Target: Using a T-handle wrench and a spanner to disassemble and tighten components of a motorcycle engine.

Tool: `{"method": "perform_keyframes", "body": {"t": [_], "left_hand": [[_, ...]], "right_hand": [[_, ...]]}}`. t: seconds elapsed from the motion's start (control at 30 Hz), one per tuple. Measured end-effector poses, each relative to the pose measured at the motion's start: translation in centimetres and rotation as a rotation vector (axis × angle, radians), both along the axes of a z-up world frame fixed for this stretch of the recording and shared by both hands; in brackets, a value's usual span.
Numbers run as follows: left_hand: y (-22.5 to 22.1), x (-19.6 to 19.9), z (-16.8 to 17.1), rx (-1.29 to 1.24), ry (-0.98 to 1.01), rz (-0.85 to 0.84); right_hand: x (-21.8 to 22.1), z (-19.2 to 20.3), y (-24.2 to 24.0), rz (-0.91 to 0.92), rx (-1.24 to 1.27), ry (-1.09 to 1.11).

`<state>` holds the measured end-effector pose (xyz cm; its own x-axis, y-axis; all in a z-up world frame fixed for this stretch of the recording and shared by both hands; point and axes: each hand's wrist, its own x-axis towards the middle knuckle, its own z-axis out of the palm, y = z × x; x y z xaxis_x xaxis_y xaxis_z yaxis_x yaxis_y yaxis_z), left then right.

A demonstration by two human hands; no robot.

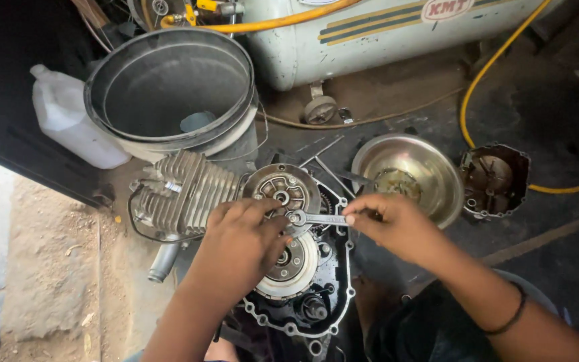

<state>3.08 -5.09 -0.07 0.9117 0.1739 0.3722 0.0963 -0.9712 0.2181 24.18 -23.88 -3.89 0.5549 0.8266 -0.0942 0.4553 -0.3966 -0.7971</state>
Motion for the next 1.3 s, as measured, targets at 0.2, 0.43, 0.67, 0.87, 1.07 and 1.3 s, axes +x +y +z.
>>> {"method": "perform_keyframes", "body": {"t": [0.2, 0.43, 0.67, 0.87, 1.07, 1.3], "left_hand": [[0.1, 0.2, 0.3, -0.033, 0.015, 0.001], [0.2, 0.0, 0.2, -0.025, 0.012, -0.021], [0.4, 0.2, 0.4, -0.006, 0.026, -0.033], [0.4, 0.1, 0.3, -0.016, 0.033, -0.045], [0.3, 0.2, -0.1, -0.019, 0.027, -0.043], [0.2, 0.2, 0.0, -0.03, 0.03, -0.01]], "right_hand": [[-0.9, -1.7, -0.2, 0.054, -0.06, 0.317], [-1.8, -1.0, -0.3, 0.053, -0.242, 0.566], [-0.5, 2.3, 0.3, 0.254, -0.325, 0.716], [1.1, 2.0, 0.8, 0.44, -0.41, 0.717], [0.6, -0.8, 1.0, 0.414, -0.337, 0.771], [-1.1, -1.6, 0.5, 0.194, -0.134, 1.127]]}}
